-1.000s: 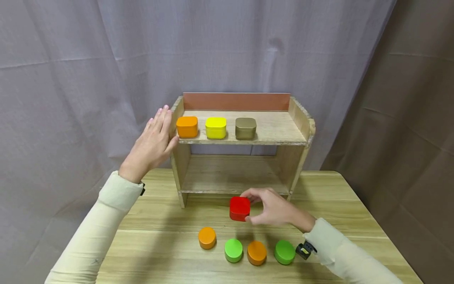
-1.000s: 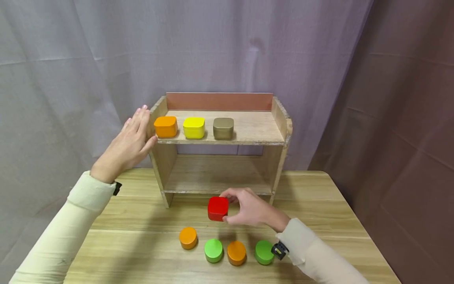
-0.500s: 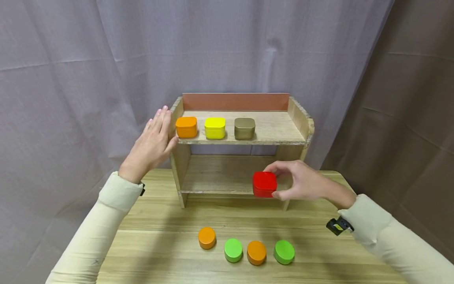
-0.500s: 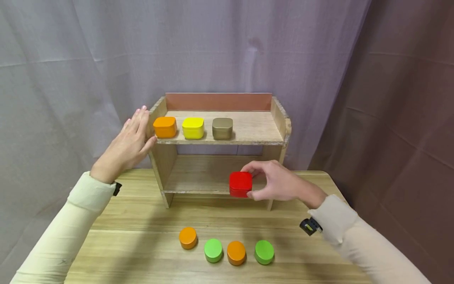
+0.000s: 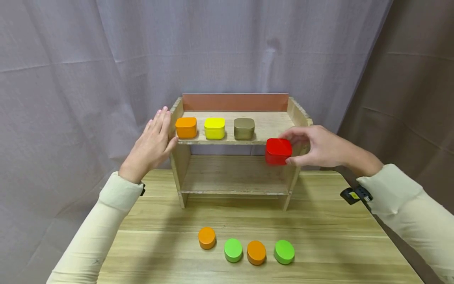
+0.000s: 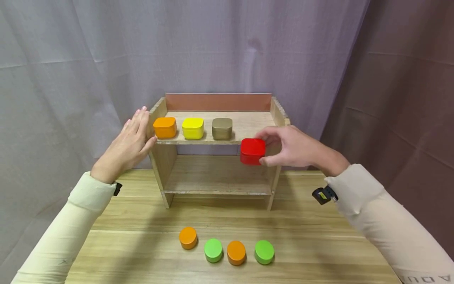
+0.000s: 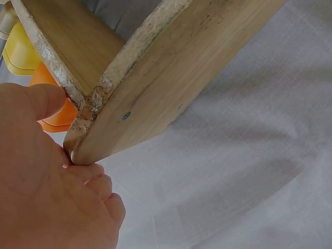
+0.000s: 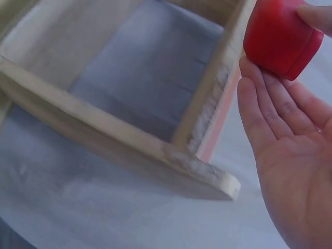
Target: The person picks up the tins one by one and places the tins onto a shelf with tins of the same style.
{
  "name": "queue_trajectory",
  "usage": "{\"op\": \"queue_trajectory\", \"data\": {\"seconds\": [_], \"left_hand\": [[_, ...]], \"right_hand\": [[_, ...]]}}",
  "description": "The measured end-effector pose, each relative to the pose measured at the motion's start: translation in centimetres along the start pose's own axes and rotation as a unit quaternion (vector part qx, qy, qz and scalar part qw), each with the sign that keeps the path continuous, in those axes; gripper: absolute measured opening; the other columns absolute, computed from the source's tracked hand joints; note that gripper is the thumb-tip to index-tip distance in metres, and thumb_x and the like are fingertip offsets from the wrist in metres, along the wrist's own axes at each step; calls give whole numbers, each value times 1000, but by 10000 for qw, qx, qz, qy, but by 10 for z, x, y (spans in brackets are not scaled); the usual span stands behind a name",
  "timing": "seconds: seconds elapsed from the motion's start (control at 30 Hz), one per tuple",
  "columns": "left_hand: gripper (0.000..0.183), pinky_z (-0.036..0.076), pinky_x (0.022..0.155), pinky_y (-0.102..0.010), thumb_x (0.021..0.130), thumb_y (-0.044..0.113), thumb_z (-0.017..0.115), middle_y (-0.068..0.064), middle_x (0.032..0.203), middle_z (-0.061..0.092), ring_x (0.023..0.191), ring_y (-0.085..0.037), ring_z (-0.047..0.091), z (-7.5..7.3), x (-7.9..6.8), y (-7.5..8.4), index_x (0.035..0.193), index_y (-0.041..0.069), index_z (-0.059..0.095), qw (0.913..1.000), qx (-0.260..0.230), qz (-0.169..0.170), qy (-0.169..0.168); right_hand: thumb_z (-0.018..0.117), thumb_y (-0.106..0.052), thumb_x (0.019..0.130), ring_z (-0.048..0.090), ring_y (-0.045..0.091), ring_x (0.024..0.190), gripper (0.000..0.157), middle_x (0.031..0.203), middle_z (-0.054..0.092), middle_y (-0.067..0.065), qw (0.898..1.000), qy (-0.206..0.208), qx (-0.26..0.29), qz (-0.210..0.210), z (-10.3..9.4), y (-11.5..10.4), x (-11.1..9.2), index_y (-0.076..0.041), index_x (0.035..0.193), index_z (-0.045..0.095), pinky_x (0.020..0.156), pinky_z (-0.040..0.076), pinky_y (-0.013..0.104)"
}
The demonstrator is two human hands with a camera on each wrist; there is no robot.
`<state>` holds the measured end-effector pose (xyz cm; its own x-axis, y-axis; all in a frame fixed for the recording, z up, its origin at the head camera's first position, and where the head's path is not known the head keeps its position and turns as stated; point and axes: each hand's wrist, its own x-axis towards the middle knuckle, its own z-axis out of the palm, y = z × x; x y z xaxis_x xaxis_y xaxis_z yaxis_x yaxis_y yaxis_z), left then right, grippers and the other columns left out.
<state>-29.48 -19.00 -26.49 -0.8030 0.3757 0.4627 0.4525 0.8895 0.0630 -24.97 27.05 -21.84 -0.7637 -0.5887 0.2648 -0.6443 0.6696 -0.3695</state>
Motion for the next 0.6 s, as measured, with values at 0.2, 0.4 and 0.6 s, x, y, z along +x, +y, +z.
{"op": "queue_trajectory", "data": {"seconds": [0.2, 0.4, 0.6], "left_hand": [[76, 15, 134, -61, 111, 32, 45, -23, 178, 5, 166, -41, 9, 1, -1, 1, 167, -5, 8, 10000, -10, -12, -2], [76, 16, 133, -61, 111, 32, 45, -23, 178, 6, 166, -41, 10, 1, 0, 3, 167, -5, 9, 10000, 4, 10, -7], [76, 16, 134, -60, 111, 32, 45, -22, 178, 5, 166, -40, 9, 1, 2, 4, 168, -4, 8, 10000, 7, -14, 0]], "right_hand": [[80, -7, 88, 78, 22, 108, 44, 119, 78, 6, 9990, 64, 303, 310, -18, 3, 16, -6, 130, 69, 91, 60, 20], [79, -13, 90, 76, 28, 113, 47, 124, 77, 11, 9975, -10, 101, 704, -29, 11, 30, -5, 135, 67, 95, 62, 28], [79, -13, 90, 75, 28, 111, 51, 123, 77, 16, 9963, -132, 31, 853, -42, 17, 44, 0, 137, 65, 92, 61, 21]]}}
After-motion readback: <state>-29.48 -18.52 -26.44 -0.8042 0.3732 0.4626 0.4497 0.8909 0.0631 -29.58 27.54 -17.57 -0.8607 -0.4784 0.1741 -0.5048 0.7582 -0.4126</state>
